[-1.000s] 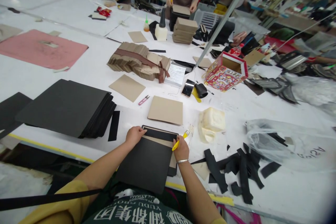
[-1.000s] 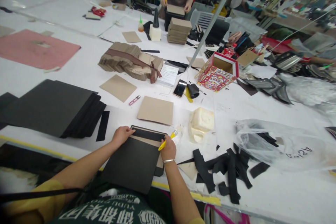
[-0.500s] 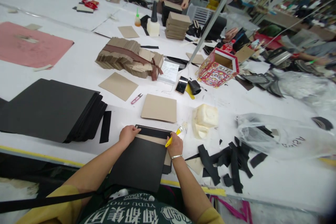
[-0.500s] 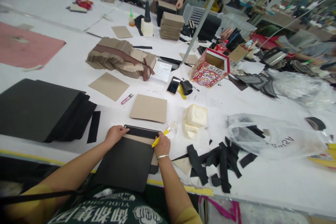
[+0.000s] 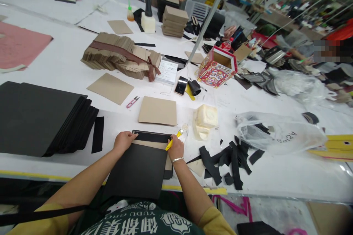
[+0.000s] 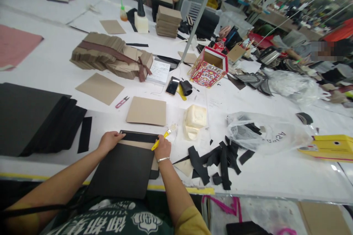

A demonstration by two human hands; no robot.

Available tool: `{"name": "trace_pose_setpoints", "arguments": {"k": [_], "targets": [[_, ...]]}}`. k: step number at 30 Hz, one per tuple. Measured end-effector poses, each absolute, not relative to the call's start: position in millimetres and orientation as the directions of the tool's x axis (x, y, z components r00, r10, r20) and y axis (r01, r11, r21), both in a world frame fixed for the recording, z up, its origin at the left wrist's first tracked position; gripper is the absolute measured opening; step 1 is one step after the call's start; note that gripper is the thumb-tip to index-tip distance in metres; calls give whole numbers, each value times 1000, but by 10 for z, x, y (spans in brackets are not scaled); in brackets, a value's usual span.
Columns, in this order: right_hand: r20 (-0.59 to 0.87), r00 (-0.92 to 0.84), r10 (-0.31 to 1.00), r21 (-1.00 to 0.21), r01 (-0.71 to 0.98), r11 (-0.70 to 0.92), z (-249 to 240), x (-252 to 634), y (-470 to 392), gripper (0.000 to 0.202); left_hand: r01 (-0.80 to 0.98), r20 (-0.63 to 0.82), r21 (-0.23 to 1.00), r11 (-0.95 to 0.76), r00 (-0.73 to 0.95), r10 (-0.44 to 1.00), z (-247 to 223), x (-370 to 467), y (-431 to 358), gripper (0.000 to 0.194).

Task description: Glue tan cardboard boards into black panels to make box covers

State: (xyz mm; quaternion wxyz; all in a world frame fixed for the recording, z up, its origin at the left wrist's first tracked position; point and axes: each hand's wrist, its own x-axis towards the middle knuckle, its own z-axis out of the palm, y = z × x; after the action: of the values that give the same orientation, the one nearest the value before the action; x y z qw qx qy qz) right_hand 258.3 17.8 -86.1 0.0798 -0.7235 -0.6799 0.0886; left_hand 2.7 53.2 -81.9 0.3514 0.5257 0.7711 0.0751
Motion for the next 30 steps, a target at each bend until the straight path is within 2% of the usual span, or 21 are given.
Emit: {"name": "trace_pose_setpoints", "arguments": {"k": [5,9,12,15,18,20,22,26,30], "targets": [[-41,65,997,-215,974,-72,-844,2547,195,22,788,-452,466,402,-178,874,-777,61,545,41],[-39,112,993,-194,974,-117,-796,2594,223,24,877,-467,347,332,-145,872,-665,28,583,43],[6,165,986,-224,961,-160,-768,2725,169,26,916,-371,299,269,-148,917,-580,-159,550,42],[120,143,983,-321,942,-98,-773,2827,-17,24,890,-258,378,255,-164,952,-570,-446,387,46],[208,73,975,-428,903,24,-804,2801,-283,22,779,-425,524,344,-111,898,-634,-655,90,52],[212,44,976,-475,877,64,-823,2733,-445,21,662,-572,608,438,-17,820,-685,-693,-130,50],[198,42,979,-498,865,64,-828,2665,-560,22,541,-642,664,517,57,765,-713,-665,-320,47],[182,58,982,-532,845,49,-775,2610,-632,25,385,-641,724,573,67,765,-650,-569,-534,49],[132,83,988,-622,783,18,-673,2625,-569,28,328,-644,735,593,65,762,-533,-497,-522,51]]}}
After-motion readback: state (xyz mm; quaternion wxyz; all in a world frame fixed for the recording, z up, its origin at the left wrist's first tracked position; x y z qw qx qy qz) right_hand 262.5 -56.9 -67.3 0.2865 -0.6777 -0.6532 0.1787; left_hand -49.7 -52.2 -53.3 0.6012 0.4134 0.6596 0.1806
